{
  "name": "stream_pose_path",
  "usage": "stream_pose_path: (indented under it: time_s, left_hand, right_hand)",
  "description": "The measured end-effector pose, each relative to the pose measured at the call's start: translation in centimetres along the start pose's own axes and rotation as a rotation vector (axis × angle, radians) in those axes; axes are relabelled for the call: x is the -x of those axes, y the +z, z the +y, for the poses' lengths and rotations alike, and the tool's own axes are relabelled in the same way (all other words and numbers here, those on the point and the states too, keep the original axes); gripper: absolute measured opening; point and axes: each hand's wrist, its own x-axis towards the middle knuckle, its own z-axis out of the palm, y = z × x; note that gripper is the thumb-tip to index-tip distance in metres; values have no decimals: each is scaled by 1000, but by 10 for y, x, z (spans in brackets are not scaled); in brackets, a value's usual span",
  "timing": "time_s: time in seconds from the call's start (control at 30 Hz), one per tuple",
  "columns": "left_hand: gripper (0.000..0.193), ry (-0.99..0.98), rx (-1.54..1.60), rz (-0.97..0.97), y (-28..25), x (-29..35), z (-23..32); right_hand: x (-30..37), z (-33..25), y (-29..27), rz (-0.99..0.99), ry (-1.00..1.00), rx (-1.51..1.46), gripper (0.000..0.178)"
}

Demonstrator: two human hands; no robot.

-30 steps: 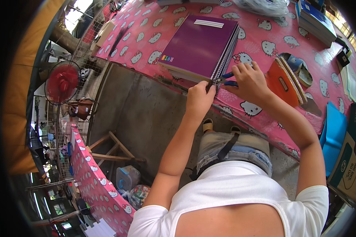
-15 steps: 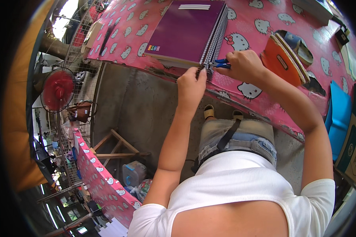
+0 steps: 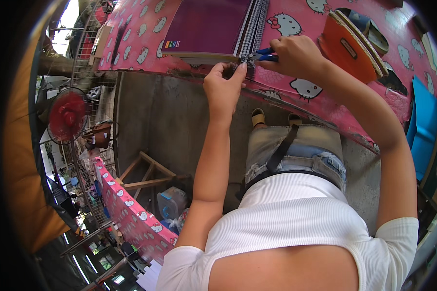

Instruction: The person uses a utility knife to open a cardboard box and places notebooks inside.

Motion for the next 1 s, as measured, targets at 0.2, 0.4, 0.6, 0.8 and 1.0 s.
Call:
stream_pose_path:
  time_s: [0.2,0.4,0.6,0.8,1.0]
  left_hand:
    - [22,-105,256,-56,-18,-5,-14]
    - [22,-127,253,-103,-6,-4,-17]
    - [23,-137,265,-98,-14,-9,-24]
    - [23,-195,292,-97,-3,-7,-23]
    - [23,-78,236,-64,0,-6,-29]
  right_hand:
    - [7,7,3,-180,94,-64,48]
    - [-3,11,28,602,-308,85,51]
    - [0,2,13,-140,31,-47,53]
    - [4,23,29,504,-273,122,51]
    - [-6,1,5,-289,74,-30,50]
